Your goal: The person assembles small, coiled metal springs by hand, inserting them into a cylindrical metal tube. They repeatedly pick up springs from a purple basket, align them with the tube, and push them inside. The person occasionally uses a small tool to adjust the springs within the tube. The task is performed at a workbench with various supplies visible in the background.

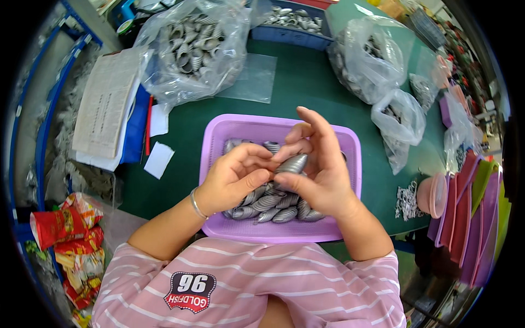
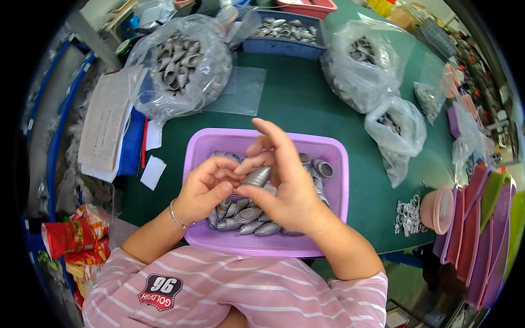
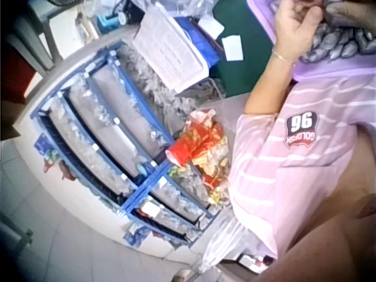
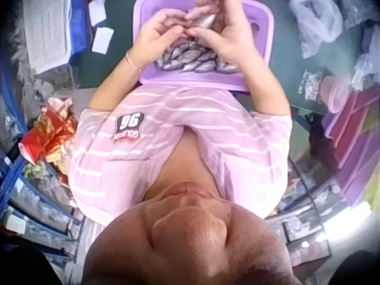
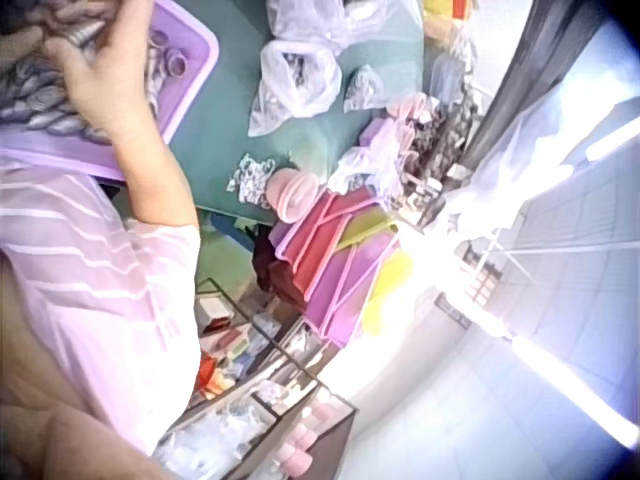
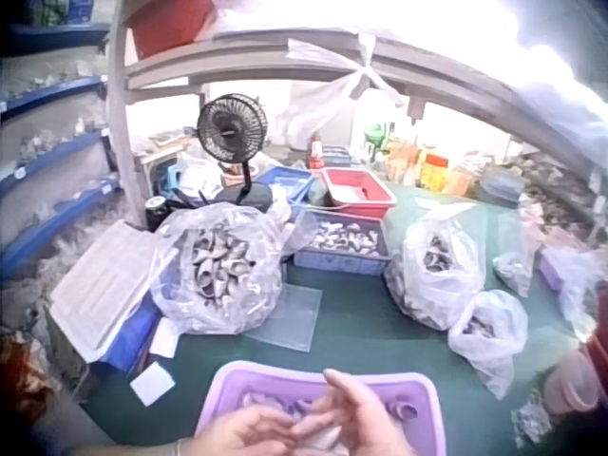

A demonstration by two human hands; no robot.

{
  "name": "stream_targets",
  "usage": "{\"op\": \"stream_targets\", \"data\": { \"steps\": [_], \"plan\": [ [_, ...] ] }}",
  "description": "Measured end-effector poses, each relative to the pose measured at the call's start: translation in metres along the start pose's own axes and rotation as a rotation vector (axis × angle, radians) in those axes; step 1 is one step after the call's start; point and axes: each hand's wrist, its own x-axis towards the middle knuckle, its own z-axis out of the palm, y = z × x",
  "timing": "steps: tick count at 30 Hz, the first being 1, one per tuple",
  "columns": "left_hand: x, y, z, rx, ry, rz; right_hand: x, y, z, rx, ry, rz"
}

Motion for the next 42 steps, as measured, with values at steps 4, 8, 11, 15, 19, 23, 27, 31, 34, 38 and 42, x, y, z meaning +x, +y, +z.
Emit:
{"op": "stream_targets", "data": {
  "steps": [4, 8, 11, 15, 19, 23, 27, 31, 34, 38, 42],
  "plan": [
    [0.001, 0.003, 0.0, -0.118, -0.007, 0.029, 0.001, 0.022, 0.009, -0.235, -0.09, -0.182],
    [0.0, 0.004, -0.003, -0.036, 0.009, 0.078, -0.001, 0.031, 0.012, -0.285, 0.008, -0.204],
    [0.0, 0.001, -0.004, 0.049, 0.002, 0.219, -0.002, 0.026, -0.001, -0.367, 0.057, -0.116],
    [0.001, 0.001, 0.001, 0.123, 0.058, 0.318, -0.006, 0.028, -0.009, -0.28, -0.011, 0.0],
    [0.002, -0.003, 0.002, 0.332, 0.129, 0.445, -0.01, 0.022, -0.002, -0.074, 0.01, 0.176],
    [0.003, 0.005, 0.005, 0.426, 0.216, 0.427, -0.007, 0.027, 0.003, 0.081, 0.042, 0.045],
    [0.001, 0.012, 0.004, 0.59, 0.19, 0.418, -0.004, 0.034, -0.003, -0.178, -0.01, -0.104],
    [0.002, 0.015, 0.005, 0.864, 0.164, 0.633, -0.006, 0.036, 0.0, -0.26, 0.011, -0.099],
    [0.002, 0.014, 0.005, 0.85, 0.161, 0.646, -0.006, 0.037, 0.002, -0.214, 0.016, -0.065],
    [0.0, 0.014, 0.007, 0.755, 0.188, 0.563, -0.006, 0.036, 0.004, -0.139, 0.018, -0.024],
    [0.001, 0.014, 0.005, 0.761, 0.174, 0.562, -0.006, 0.037, 0.005, -0.105, 0.034, -0.032]
  ]
}}
